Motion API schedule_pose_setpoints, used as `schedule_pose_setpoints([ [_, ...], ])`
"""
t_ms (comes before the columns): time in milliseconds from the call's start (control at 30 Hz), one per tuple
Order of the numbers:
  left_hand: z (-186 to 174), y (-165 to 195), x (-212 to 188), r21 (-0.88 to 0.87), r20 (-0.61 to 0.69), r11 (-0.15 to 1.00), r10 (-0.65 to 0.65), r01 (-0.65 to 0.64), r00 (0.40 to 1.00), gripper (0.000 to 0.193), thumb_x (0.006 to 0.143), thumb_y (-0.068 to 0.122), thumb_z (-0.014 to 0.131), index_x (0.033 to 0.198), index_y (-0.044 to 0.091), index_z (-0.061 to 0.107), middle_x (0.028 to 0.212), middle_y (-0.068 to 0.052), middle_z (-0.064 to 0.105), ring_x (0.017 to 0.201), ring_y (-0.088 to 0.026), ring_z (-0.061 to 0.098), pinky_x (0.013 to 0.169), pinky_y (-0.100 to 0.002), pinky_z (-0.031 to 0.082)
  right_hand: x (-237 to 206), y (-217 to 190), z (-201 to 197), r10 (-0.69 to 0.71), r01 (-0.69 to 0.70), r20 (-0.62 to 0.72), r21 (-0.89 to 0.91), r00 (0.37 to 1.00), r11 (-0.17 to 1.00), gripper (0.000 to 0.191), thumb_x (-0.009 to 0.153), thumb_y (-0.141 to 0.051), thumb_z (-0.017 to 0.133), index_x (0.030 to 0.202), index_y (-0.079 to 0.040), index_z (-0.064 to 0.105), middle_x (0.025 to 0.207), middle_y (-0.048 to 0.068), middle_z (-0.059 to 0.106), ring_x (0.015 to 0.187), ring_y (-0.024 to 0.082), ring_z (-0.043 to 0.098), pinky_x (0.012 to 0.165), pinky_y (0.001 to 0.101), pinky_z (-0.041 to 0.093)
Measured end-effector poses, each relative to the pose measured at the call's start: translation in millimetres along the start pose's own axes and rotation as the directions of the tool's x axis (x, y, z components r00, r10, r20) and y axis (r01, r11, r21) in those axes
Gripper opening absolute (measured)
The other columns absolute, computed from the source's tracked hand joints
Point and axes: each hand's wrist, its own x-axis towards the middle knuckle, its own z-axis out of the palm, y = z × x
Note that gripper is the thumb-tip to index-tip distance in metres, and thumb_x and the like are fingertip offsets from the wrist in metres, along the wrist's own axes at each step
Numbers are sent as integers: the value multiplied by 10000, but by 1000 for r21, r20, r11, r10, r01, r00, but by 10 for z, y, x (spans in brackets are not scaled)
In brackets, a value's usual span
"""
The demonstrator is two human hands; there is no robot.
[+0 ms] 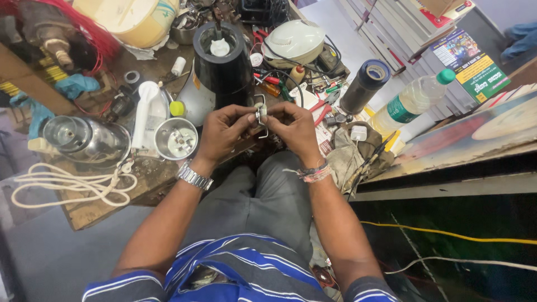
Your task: The person disassembles a blender jar, removes the blade assembly, and wipes the interior with a cloth. They then reassemble the jar and handle a small metal component, possibly a switch or connector, before placing the jar back on the base.
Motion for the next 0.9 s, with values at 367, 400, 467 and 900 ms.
schedule_pose_setpoints([
  [367,-898,260,1133,87,-60,994,67,-62,996,231,1003,125,696,1200,5,716,963,-22,751,785,-49,687,676,-199,554,-237,733,-149,89,-89,-17,-379,996,921,228,940,-100,676,1151,-16,699,1139,89,747,1027,162,710,891,315,558],
  [400,-1080,327,1377,98,-54,991,95,-90,994,223,1007,119,693,1197,4,714,962,-28,751,781,-55,688,666,-200,547,-372,920,-170,107,-71,39,-522,994,850,148,916,-99,699,1048,-41,735,1038,97,755,960,199,721,858,324,562],
  [467,-1393,405,1856,125,-9,983,134,-132,991,210,1013,113,696,1191,7,722,970,-35,755,803,-61,689,691,-204,551,-730,1307,-96,102,-174,-153,-588,983,790,170,878,-93,719,1041,-49,736,1007,112,746,922,238,727,812,334,563],
  [900,-2080,578,3699,346,120,936,21,-62,992,193,880,140,775,1060,70,788,878,-63,778,706,-106,683,635,-261,535,136,1819,484,810,-912,-430,-279,398,301,142,879,-131,676,995,-89,747,923,111,749,844,267,738,753,366,566],
])
